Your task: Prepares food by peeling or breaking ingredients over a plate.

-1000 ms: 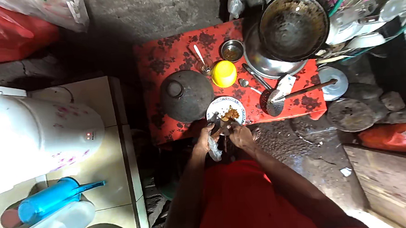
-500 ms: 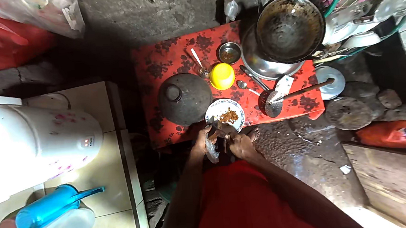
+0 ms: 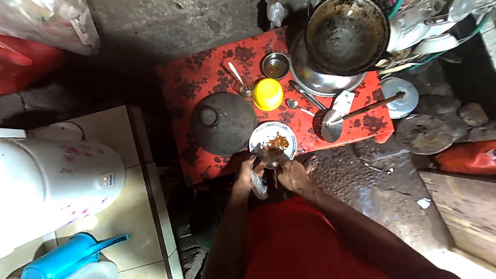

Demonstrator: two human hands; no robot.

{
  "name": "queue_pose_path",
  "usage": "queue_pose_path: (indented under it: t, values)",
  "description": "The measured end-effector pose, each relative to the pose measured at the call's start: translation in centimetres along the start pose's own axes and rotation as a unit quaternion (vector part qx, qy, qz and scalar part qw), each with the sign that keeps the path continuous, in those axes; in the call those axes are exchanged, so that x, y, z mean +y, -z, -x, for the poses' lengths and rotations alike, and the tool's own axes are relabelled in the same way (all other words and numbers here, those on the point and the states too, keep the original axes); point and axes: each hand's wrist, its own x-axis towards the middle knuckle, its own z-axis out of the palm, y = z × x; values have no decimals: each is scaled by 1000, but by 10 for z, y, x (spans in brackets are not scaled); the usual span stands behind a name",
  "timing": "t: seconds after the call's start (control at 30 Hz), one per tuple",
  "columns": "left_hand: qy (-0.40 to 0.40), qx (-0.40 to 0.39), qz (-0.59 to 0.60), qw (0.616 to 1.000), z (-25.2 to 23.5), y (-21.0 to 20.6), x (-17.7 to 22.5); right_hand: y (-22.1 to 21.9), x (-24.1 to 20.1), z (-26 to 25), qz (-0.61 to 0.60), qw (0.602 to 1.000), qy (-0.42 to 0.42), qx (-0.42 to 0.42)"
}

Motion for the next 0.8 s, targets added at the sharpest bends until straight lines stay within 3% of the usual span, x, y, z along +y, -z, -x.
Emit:
queue_pose_path:
  t: [0.1,0.2,0.4,0.57,0.73,0.8]
  values:
    - [6,1,-7,1000,3,-5,2,1,1,9,-15,1000,0,-3]
    - [8,2,-9,1000,5,-12,-5,-1,6,-19,-9,999,-38,4]
    - [-9,10,-5,1000,7,-4,4,-1,1,14,-23,1000,16,6]
    - [-8,-10,-4,1000,7,-4,-2,-2,8,-17,-18,1000,-25,0]
    - [-20,-14,-1,1000,4,1,4,-4,2,14,-36,999,21,5]
    - [-16,-19,-6,1000,4,-4,5,-2,3,4,-39,999,5,3]
